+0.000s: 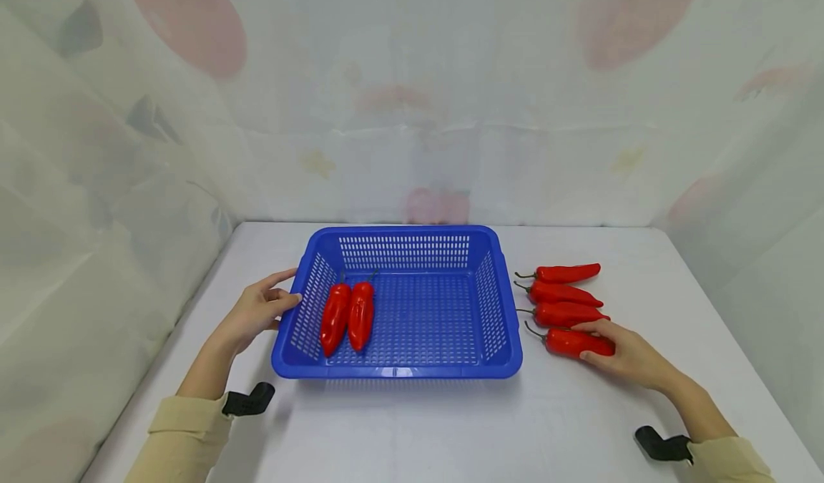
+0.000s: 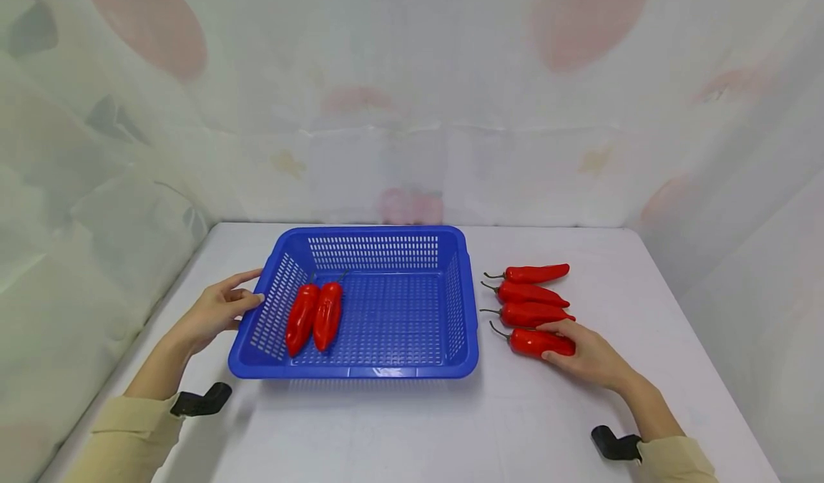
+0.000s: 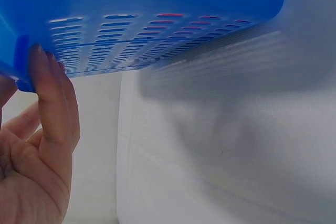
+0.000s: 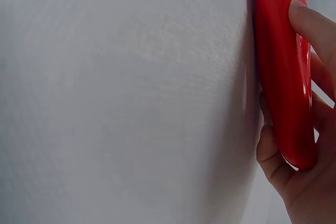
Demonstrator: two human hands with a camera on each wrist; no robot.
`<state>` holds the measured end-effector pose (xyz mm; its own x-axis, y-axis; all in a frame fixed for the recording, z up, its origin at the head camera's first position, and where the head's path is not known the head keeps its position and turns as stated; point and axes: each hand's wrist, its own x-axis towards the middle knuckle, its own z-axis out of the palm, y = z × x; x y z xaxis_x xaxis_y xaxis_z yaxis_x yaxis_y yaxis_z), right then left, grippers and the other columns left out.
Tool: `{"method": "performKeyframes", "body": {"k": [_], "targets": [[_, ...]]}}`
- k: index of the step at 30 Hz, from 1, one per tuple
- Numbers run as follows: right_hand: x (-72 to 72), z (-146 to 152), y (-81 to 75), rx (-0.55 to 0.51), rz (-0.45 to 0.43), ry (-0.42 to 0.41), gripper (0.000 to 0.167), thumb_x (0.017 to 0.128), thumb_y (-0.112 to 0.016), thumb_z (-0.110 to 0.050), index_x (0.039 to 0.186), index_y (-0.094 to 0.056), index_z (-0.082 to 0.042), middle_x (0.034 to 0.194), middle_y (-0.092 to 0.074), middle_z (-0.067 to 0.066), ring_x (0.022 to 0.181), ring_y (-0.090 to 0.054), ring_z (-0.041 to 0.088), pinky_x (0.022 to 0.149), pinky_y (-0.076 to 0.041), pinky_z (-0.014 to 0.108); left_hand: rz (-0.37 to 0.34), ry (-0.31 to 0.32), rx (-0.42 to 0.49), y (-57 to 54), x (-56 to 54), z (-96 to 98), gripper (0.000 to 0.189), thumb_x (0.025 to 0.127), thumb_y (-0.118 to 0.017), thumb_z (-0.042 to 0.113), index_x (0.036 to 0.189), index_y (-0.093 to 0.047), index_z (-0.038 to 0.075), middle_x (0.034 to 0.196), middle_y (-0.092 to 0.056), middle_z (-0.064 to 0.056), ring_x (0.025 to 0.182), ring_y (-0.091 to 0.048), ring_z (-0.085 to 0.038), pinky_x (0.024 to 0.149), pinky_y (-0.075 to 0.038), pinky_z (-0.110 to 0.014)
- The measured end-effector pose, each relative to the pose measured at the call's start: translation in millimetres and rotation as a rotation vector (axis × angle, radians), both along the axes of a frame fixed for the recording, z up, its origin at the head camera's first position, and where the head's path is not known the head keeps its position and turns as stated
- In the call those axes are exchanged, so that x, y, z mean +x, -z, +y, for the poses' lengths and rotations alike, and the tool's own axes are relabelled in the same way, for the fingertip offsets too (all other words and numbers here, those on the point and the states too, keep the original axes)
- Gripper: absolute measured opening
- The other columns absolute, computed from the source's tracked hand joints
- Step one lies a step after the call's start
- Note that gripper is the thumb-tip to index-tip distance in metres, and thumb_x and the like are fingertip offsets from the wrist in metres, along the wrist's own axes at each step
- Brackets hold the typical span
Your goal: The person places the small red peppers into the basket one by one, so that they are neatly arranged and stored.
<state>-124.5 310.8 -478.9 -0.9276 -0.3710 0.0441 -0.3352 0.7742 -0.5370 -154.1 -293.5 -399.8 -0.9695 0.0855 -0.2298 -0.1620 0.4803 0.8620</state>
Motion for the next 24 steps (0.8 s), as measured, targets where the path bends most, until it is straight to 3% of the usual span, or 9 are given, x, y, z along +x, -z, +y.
{"method": "performKeyframes", "body": {"k": [8,17,24], "targets": [[2.2,-1.9,-0.5,-0.016,-0.014,0.027,0.044,0.075,-0.075,-0.032,0.113,-0.060,-0.016,0.105,-0.061,-0.002,0.092,-0.053,0.010,0.074,-0.051,0.019,0.001,-0.001,0.011,0.2,0.3,0.1,0.064,0.091,-0.058,0.024,0.146,-0.027,0.016,0.095,-0.058,-0.020,0.077,-0.064,-0.023,0.067,-0.057,-0.038],[2.9,-2.4,-0.6,-0.040,-0.050,0.042,0.046,0.074,-0.077,-0.028,0.113,-0.059,-0.014,0.106,-0.060,0.003,0.095,-0.055,0.020,0.072,-0.050,0.016,0.004,0.002,0.016,1.3,-0.1,-0.3,0.064,0.090,-0.059,0.024,0.146,-0.028,0.015,0.095,-0.058,-0.020,0.077,-0.064,-0.023,0.068,-0.057,-0.039],[3.5,-2.6,-3.7,-0.085,-0.067,0.041,0.039,0.077,-0.074,-0.019,0.112,-0.059,-0.013,0.102,-0.059,0.003,0.091,-0.053,0.019,0.068,-0.051,0.018,0.007,0.003,0.015,1.9,-0.3,-0.5,0.064,0.091,-0.059,0.024,0.146,-0.028,0.015,0.095,-0.058,-0.020,0.077,-0.064,-0.023,0.068,-0.057,-0.039]]}}
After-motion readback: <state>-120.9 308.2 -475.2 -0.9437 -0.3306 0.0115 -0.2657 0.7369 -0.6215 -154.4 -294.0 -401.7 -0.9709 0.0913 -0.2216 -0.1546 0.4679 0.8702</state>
